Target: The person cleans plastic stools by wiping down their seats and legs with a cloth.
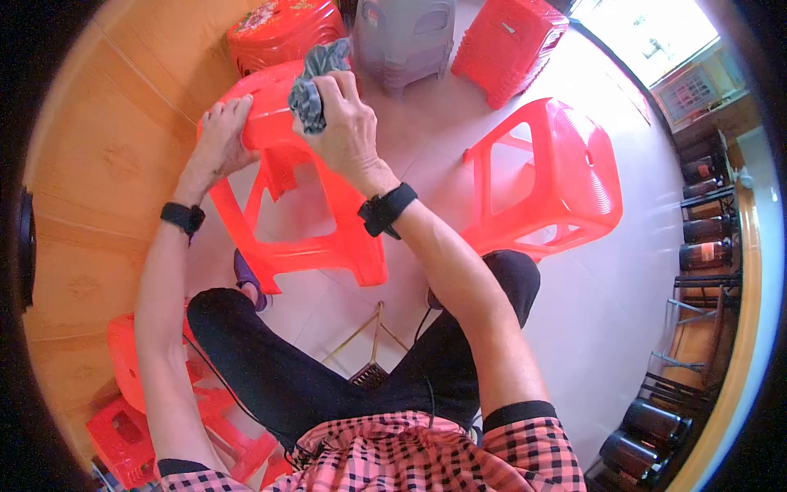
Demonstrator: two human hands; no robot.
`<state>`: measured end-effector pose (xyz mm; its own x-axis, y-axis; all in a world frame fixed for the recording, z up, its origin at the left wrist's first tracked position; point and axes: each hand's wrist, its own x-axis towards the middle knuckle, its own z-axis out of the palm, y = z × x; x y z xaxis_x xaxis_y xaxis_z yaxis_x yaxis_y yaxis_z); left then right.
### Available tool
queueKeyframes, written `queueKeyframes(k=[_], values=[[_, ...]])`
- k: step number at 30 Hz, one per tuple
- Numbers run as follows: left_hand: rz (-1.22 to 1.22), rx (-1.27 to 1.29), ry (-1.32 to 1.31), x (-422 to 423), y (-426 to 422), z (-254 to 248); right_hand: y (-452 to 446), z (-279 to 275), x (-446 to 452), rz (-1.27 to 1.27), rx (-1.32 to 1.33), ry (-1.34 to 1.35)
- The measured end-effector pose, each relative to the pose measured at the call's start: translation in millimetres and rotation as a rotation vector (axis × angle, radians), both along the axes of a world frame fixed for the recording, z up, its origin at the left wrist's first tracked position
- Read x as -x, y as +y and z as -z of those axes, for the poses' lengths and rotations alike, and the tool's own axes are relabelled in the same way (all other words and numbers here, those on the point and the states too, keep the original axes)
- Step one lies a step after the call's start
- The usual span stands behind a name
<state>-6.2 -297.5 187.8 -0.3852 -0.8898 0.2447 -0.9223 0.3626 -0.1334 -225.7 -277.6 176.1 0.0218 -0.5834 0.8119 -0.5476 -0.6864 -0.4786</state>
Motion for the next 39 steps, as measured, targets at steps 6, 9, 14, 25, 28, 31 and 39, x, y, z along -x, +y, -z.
queueKeyframes(k=[6,9,14,25,28,31,39], values=[[-0.044,-0.02,-0.016,4,-26,-5,56,86,14,0.058,-0.163,0.011],[-0.053,0.021,-0.023,6,-38,-2,95,153,27,0.131,-0.27,0.07],[-0.088,0.028,-0.06,10,-32,-1,176,232,43,0.097,-0.553,0.231],[-0.05,0.083,0.05,15,-34,8,116,111,37,-0.175,-0.513,-0.097],[-0.045,0.118,0.068,10,-33,8,37,14,31,-0.153,-0.202,0.038],[-0.103,0.032,-0.045,11,-36,3,12,23,31,-0.196,-0.212,0.096],[-0.1,0.064,-0.032,7,-36,6,123,175,64,-0.035,-0.607,0.055]])
